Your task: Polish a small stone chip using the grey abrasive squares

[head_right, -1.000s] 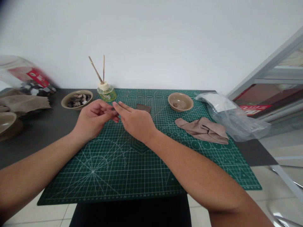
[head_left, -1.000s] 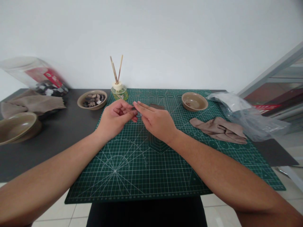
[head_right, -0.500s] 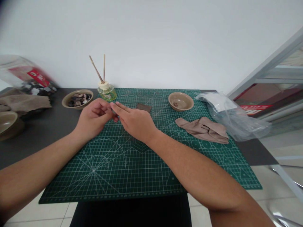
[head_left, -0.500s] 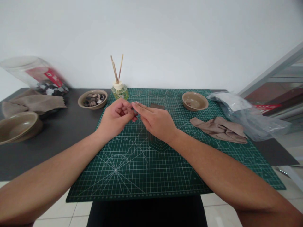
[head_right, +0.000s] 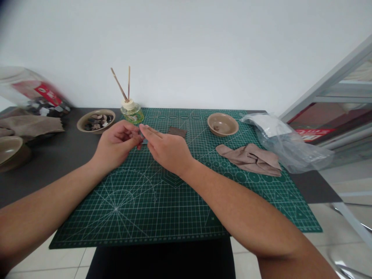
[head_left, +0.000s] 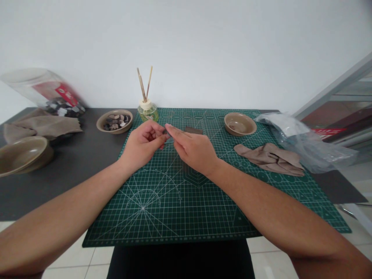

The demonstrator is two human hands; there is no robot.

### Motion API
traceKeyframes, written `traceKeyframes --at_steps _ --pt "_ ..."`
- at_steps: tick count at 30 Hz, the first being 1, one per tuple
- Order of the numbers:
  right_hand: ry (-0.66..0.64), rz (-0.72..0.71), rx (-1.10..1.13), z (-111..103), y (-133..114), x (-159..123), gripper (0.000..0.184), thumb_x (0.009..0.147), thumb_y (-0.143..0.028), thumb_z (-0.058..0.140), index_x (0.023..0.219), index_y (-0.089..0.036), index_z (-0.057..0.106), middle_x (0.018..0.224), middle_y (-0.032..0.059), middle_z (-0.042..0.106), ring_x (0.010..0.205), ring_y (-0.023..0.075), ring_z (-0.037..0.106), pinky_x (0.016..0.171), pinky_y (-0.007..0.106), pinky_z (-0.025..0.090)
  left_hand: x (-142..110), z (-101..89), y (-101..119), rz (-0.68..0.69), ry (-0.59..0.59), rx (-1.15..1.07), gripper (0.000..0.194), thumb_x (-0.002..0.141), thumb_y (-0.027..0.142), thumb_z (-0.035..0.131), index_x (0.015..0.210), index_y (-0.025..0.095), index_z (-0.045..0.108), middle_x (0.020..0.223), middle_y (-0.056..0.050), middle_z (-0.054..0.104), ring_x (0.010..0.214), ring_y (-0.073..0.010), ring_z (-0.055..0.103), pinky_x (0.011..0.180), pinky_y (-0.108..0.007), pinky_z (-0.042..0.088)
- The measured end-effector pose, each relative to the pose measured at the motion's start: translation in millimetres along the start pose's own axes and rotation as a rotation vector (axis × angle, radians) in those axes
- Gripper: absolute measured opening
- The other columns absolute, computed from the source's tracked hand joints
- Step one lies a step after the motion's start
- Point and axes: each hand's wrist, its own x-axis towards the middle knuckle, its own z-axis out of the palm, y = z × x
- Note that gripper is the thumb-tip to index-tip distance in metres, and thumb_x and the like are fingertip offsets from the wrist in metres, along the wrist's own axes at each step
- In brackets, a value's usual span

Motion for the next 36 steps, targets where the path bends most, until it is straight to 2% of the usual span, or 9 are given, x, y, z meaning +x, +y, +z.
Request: traceKeyframes --at_steps 4,11,19,27,31,36 --pt "-0.018 -0.025 0.008 0.0 1.1 0.5 0.055 0.105 -0.010 0.042 0.158 -0.019 0.051 0.157 0.0061 0.057 0.129 0.0191 0.071 0.101 0.032 0.060 -1.0 -0.7 -1.0 0.006 -0.028 -0.008 0.022 0.075 0.025 0.083 0.077 0.022 0.061 0.063 0.003 0.067 0.054 -0.0135 0.063 0.054 -0.028 0.049" --pt "-0.013 0.015 -0.024 -1.0 1.8 1.2 0.053 0.105 -0.013 0.045 0.157 -0.020 0.052 0.154 0.0060 0.061 0.125 0.0196 0.073 0.094 0.029 0.062 0.6 -0.7 -2.5 -0.039 -0.038 -0.076 0.026 0.074 0.028 0.085 0.083 0.022 0.061 0.064 0.004 0.069 0.058 -0.0155 0.069 0.061 -0.030 0.056" --pt "-0.023 -0.026 -0.018 0.0 0.2 0.1 0.055 0.104 -0.009 0.041 0.158 -0.017 0.051 0.157 0.0071 0.057 0.133 0.0201 0.068 0.101 0.032 0.060 0.6 -1.8 -1.2 -0.030 -0.078 0.008 0.020 0.077 0.026 0.082 0.079 0.021 0.063 0.063 0.003 0.069 0.058 -0.0154 0.068 0.059 -0.028 0.055" --pt "-0.033 0.003 -0.040 -3.8 -0.3 1.0 0.056 0.105 -0.010 0.041 0.159 -0.019 0.049 0.159 0.0064 0.055 0.130 0.0201 0.070 0.100 0.032 0.061 -0.9 0.5 1.7 -0.025 -0.056 -0.057 0.024 0.078 0.028 0.083 0.083 0.022 0.060 0.064 0.002 0.072 0.060 -0.0172 0.072 0.063 -0.031 0.060" --pt "-0.030 0.020 -0.049 -4.3 -0.2 1.2 0.055 0.105 -0.010 0.041 0.158 -0.018 0.051 0.158 0.0066 0.056 0.128 0.0214 0.071 0.097 0.033 0.062 0.4 0.0 2.3 -0.014 -0.041 -0.089 0.025 0.078 0.025 0.083 0.083 0.022 0.058 0.063 0.003 0.072 0.059 -0.0170 0.072 0.062 -0.030 0.061" --pt "-0.012 0.013 -0.043 -2.2 -0.8 1.3 0.055 0.105 -0.011 0.044 0.158 -0.019 0.051 0.154 0.0073 0.061 0.127 0.0217 0.072 0.092 0.031 0.063 0.8 0.5 -1.1 -0.067 -0.077 -0.125 0.028 0.079 0.028 0.083 0.087 0.021 0.057 0.068 0.003 0.073 0.061 -0.0171 0.074 0.064 -0.031 0.063"
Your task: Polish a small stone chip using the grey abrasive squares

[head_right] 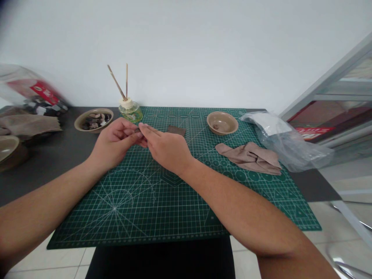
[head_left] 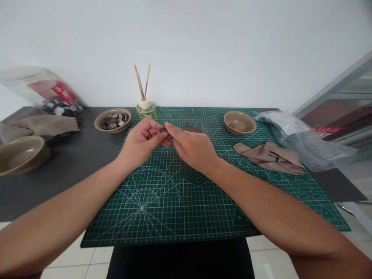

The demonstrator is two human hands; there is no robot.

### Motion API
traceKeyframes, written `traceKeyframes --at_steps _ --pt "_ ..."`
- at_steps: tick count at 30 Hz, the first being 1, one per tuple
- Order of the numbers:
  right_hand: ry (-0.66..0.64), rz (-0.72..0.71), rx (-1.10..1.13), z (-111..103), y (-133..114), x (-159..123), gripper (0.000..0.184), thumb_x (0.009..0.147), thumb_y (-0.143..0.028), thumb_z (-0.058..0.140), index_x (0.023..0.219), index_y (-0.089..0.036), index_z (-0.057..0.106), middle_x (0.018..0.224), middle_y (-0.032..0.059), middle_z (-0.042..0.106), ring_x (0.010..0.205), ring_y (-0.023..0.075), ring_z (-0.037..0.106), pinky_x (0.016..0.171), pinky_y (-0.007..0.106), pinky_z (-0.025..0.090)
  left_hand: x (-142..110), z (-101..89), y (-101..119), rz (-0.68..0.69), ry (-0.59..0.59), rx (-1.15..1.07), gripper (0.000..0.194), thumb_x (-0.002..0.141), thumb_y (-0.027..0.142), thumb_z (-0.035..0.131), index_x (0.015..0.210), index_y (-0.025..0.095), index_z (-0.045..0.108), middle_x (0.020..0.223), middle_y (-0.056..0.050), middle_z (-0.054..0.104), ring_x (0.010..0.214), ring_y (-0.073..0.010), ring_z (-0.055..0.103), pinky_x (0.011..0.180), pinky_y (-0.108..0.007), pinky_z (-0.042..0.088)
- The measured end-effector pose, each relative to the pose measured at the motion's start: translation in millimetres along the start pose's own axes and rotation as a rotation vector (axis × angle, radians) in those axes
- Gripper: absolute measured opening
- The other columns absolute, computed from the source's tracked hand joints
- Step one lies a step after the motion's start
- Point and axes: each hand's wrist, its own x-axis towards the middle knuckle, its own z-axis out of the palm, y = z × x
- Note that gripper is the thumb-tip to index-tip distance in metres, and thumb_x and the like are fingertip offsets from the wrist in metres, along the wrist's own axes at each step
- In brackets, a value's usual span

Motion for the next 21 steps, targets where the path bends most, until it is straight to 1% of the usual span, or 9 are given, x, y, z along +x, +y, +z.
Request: traceKeyframes --at_steps 2,4,7,9,14,19,21 --pt "0.002 -0.008 0.007 0.9 -0.2 -0.1 0.054 0.105 -0.012 0.045 0.158 -0.019 0.052 0.154 0.0072 0.061 0.125 0.0216 0.073 0.092 0.031 0.063 0.0 -0.2 -1.2 -0.001 -0.018 -0.007 0.028 0.080 0.028 0.083 0.086 0.021 0.057 0.070 0.003 0.073 0.062 -0.0168 0.074 0.065 -0.032 0.064" --pt "0.004 -0.016 0.018 1.6 0.1 -0.2 0.054 0.105 -0.012 0.045 0.158 -0.020 0.052 0.154 0.0065 0.060 0.124 0.0213 0.074 0.093 0.032 0.063 0.2 -1.1 -2.2 0.026 -0.021 0.024 0.025 0.080 0.027 0.082 0.084 0.021 0.058 0.069 0.003 0.072 0.062 -0.0153 0.071 0.063 -0.029 0.061" --pt "0.009 -0.019 0.029 2.2 1.2 -0.2 0.055 0.104 -0.011 0.044 0.157 -0.020 0.053 0.155 0.0057 0.059 0.123 0.0211 0.074 0.093 0.032 0.063 1.2 -3.3 -4.1 0.098 0.024 0.075 0.023 0.079 0.024 0.083 0.081 0.020 0.061 0.065 0.004 0.067 0.057 -0.0118 0.064 0.056 -0.024 0.053" --pt "0.011 -0.013 0.028 2.2 1.9 -0.1 0.055 0.104 -0.011 0.044 0.157 -0.020 0.053 0.156 0.0058 0.058 0.122 0.0219 0.074 0.093 0.034 0.063 2.1 -4.6 -5.6 0.117 0.044 0.063 0.023 0.078 0.023 0.084 0.080 0.021 0.061 0.064 0.005 0.065 0.056 -0.0113 0.062 0.056 -0.024 0.051" --pt "0.012 -0.001 0.023 2.2 2.3 0.2 0.054 0.104 -0.012 0.045 0.157 -0.018 0.054 0.155 0.0062 0.059 0.124 0.0231 0.073 0.091 0.034 0.063 3.8 -5.8 -8.0 0.099 0.020 0.002 0.024 0.079 0.024 0.084 0.080 0.021 0.061 0.066 0.005 0.067 0.059 -0.0128 0.065 0.061 -0.026 0.053" --pt "0.036 -0.018 0.022 4.4 2.8 -0.6 0.054 0.104 -0.013 0.046 0.157 -0.019 0.054 0.154 0.0077 0.060 0.115 0.0234 0.077 0.086 0.034 0.063 4.8 -6.9 -10.6 0.066 -0.014 -0.047 0.026 0.078 0.028 0.088 0.082 0.021 0.063 0.067 0.004 0.069 0.059 -0.0125 0.066 0.061 -0.026 0.054" --pt "0.045 -0.018 0.020 4.7 3.3 -0.8 0.054 0.104 -0.013 0.046 0.156 -0.019 0.055 0.153 0.0075 0.061 0.115 0.0237 0.077 0.086 0.034 0.063 4.7 -6.7 -11.9 0.050 -0.023 -0.101 0.029 0.078 0.032 0.090 0.083 0.021 0.063 0.067 0.004 0.069 0.060 -0.0128 0.067 0.060 -0.026 0.055"
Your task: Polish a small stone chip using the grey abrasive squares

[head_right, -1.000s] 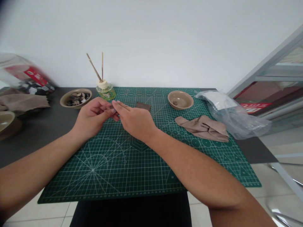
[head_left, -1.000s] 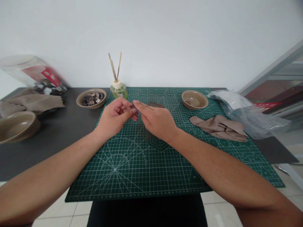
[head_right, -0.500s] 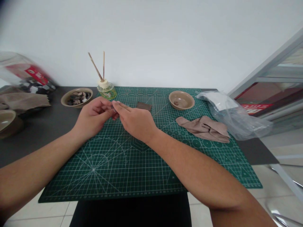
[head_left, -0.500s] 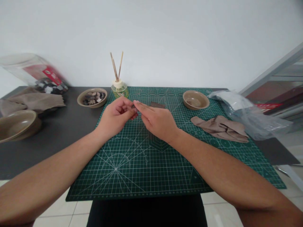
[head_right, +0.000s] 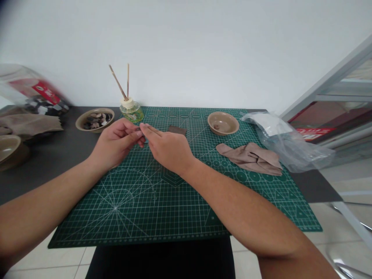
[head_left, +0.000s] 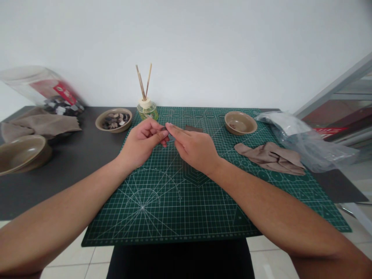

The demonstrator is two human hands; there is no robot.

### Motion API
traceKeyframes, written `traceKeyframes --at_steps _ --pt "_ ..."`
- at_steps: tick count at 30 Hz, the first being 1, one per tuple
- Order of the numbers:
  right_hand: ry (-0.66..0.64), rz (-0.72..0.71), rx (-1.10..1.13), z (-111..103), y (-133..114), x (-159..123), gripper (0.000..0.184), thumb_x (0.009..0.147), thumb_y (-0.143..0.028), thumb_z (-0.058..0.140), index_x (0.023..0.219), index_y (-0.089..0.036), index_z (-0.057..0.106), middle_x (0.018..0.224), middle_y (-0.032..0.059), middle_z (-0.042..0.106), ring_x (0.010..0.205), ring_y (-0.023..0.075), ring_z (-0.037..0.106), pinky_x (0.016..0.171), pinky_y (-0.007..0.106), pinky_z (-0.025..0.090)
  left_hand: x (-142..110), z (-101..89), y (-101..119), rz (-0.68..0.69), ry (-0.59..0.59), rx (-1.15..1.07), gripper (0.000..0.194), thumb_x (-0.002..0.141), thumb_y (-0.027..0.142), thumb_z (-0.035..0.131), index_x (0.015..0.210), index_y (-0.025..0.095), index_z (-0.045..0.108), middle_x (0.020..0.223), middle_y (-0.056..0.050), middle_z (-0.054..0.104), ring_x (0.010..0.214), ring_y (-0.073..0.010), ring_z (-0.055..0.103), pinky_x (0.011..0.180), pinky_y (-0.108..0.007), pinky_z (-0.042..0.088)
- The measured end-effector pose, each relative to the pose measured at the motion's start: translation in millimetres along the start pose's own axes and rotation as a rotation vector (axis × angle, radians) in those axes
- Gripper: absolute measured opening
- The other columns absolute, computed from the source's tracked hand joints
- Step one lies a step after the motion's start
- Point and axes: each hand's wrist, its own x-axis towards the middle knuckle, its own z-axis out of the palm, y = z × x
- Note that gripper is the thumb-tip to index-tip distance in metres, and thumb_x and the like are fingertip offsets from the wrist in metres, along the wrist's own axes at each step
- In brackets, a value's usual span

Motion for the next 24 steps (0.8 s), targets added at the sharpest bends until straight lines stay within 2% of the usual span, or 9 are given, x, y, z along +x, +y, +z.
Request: traceKeyframes --at_steps 7,11,14,17,21,24 --pt "-0.010 0.017 -0.020 -3.8 -1.3 0.6 0.053 0.103 -0.014 0.047 0.155 -0.021 0.057 0.153 0.0058 0.061 0.115 0.0242 0.076 0.087 0.036 0.062 -0.1 1.7 1.1 -0.003 0.007 -0.102 0.034 0.075 0.037 0.093 0.082 0.020 0.064 0.066 0.003 0.071 0.060 -0.0138 0.067 0.057 -0.026 0.056" --pt "-0.007 0.078 0.017 -4.8 5.1 0.9 0.051 0.102 -0.015 0.049 0.151 -0.022 0.061 0.149 0.0056 0.066 0.117 0.0253 0.076 0.089 0.036 0.061 3.0 -2.7 0.5 0.076 0.036 -0.127 0.030 0.079 0.034 0.091 0.083 0.021 0.065 0.067 0.002 0.072 0.059 -0.0128 0.067 0.056 -0.025 0.055" --pt "0.047 0.149 0.105 -3.4 13.2 1.8 0.048 0.102 -0.017 0.050 0.147 -0.022 0.065 0.136 0.0075 0.076 0.111 0.0249 0.077 0.091 0.036 0.058 5.7 -5.5 -1.9 0.116 0.086 -0.130 0.027 0.077 0.025 0.092 0.083 0.021 0.066 0.070 0.005 0.070 0.057 -0.0104 0.065 0.056 -0.024 0.054" --pt "0.056 0.179 0.248 0.4 18.7 2.8 0.042 0.099 -0.020 0.057 0.140 -0.021 0.069 0.117 0.0072 0.083 0.096 0.0225 0.077 0.088 0.033 0.055 7.5 -6.2 -3.2 0.112 0.088 -0.108 0.027 0.074 0.018 0.091 0.082 0.022 0.065 0.072 0.005 0.069 0.057 -0.0110 0.064 0.057 -0.026 0.054" --pt "0.053 0.212 0.427 7.5 20.8 3.8 0.026 0.093 -0.023 0.064 0.117 -0.018 0.073 0.091 0.0024 0.080 0.077 0.0176 0.071 0.078 0.029 0.049 8.7 -6.0 -1.8 0.124 0.081 -0.024 0.025 0.076 0.018 0.086 0.094 0.024 0.070 0.071 0.005 0.067 0.058 -0.0132 0.064 0.058 -0.028 0.055" --pt "0.079 0.240 0.508 11.5 21.7 4.0 0.016 0.090 -0.025 0.063 0.102 -0.019 0.070 0.083 -0.0010 0.074 0.071 0.0154 0.065 0.073 0.028 0.045 8.5 -5.4 -0.6 0.081 0.082 0.030 0.021 0.076 0.020 0.085 0.094 0.022 0.073 0.068 0.004 0.065 0.058 -0.0130 0.063 0.059 -0.029 0.054"
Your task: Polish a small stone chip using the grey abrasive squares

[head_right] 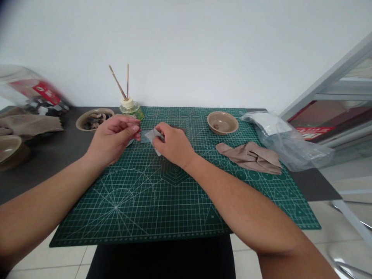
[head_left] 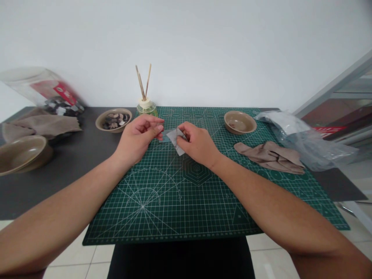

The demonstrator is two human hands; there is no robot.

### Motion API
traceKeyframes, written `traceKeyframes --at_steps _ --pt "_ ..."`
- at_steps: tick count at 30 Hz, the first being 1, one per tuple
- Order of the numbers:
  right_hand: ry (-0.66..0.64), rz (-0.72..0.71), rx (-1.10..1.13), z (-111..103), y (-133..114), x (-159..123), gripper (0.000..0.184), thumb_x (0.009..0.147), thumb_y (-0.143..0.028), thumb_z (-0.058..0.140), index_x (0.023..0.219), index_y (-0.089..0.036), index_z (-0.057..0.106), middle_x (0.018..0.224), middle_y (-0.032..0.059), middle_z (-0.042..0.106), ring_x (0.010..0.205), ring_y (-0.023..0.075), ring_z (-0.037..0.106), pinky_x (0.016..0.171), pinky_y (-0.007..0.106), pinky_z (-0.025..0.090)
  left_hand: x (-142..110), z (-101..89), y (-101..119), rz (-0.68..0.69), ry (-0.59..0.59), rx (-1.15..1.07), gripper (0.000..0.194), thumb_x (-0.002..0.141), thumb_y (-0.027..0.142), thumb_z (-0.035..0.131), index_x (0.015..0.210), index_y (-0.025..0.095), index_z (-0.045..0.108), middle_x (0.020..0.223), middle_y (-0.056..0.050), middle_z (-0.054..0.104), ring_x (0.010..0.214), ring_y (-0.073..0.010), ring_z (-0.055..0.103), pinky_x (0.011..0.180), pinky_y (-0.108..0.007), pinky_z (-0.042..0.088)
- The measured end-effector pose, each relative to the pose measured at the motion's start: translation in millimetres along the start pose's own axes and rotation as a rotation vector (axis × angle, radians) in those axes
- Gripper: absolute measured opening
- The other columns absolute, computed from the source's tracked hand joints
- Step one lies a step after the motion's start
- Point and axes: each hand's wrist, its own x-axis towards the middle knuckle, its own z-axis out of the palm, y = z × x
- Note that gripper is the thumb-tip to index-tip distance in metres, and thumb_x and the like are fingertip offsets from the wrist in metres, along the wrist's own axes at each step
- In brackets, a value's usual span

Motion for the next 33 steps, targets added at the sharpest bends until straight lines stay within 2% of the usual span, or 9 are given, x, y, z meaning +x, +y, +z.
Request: traceKeyframes --at_steps 5,10,15,19,27,33 --pt "-0.089 0.041 0.088 0.4 3.2 0.7 0.009 0.085 -0.026 0.063 0.092 -0.021 0.067 0.073 -0.0044 0.065 0.067 0.0143 0.059 0.066 0.027 0.040 -2.2 1.4 1.6 -0.069 -0.025 0.060 0.027 0.072 0.019 0.088 0.094 0.019 0.073 0.069 0.002 0.065 0.060 -0.0131 0.062 0.064 -0.030 0.054" --pt "-0.081 0.039 0.080 -0.3 3.4 1.6 0.004 0.084 -0.027 0.062 0.084 -0.022 0.062 0.072 -0.0050 0.063 0.067 0.0140 0.056 0.067 0.028 0.040 -3.5 -0.5 3.6 -0.036 -0.017 0.205 0.025 0.072 0.021 0.088 0.092 0.018 0.074 0.069 0.003 0.059 0.063 -0.0124 0.056 0.064 -0.028 0.048" --pt "0.046 0.059 0.110 0.3 6.5 3.7 0.010 0.082 -0.030 0.062 0.080 -0.024 0.054 0.071 -0.0050 0.060 0.067 0.0146 0.054 0.068 0.030 0.040 -5.2 -1.4 5.8 -0.031 -0.059 0.309 0.020 0.073 0.026 0.087 0.088 0.020 0.076 0.069 0.003 0.060 0.062 -0.0115 0.050 0.058 -0.026 0.041" --pt "0.109 0.032 0.215 0.7 9.5 3.8 0.009 0.083 -0.029 0.059 0.087 -0.025 0.052 0.069 -0.0070 0.055 0.063 0.0139 0.052 0.065 0.029 0.040 -7.2 -0.2 6.4 -0.086 -0.116 0.334 0.024 0.075 0.032 0.087 0.092 0.019 0.077 0.071 0.001 0.067 0.063 -0.0132 0.058 0.060 -0.028 0.045" --pt "0.027 -0.085 0.143 -0.7 4.8 0.7 0.010 0.089 -0.030 0.065 0.094 -0.023 0.070 0.087 -0.0019 0.073 0.078 0.0158 0.064 0.076 0.028 0.045 -8.5 0.6 4.3 -0.138 -0.190 0.271 0.027 0.073 0.034 0.089 0.086 0.018 0.072 0.074 -0.001 0.073 0.066 -0.0157 0.066 0.063 -0.028 0.050" --pt "-0.019 -0.104 0.153 0.7 5.5 1.4 0.015 0.095 -0.035 0.063 0.100 -0.023 0.071 0.094 0.0005 0.076 0.082 0.0169 0.065 0.078 0.029 0.046 -6.7 0.8 4.5 -0.126 -0.177 0.260 0.032 0.070 0.037 0.092 0.088 0.018 0.073 0.073 0.000 0.072 0.068 -0.0159 0.067 0.067 -0.029 0.053"
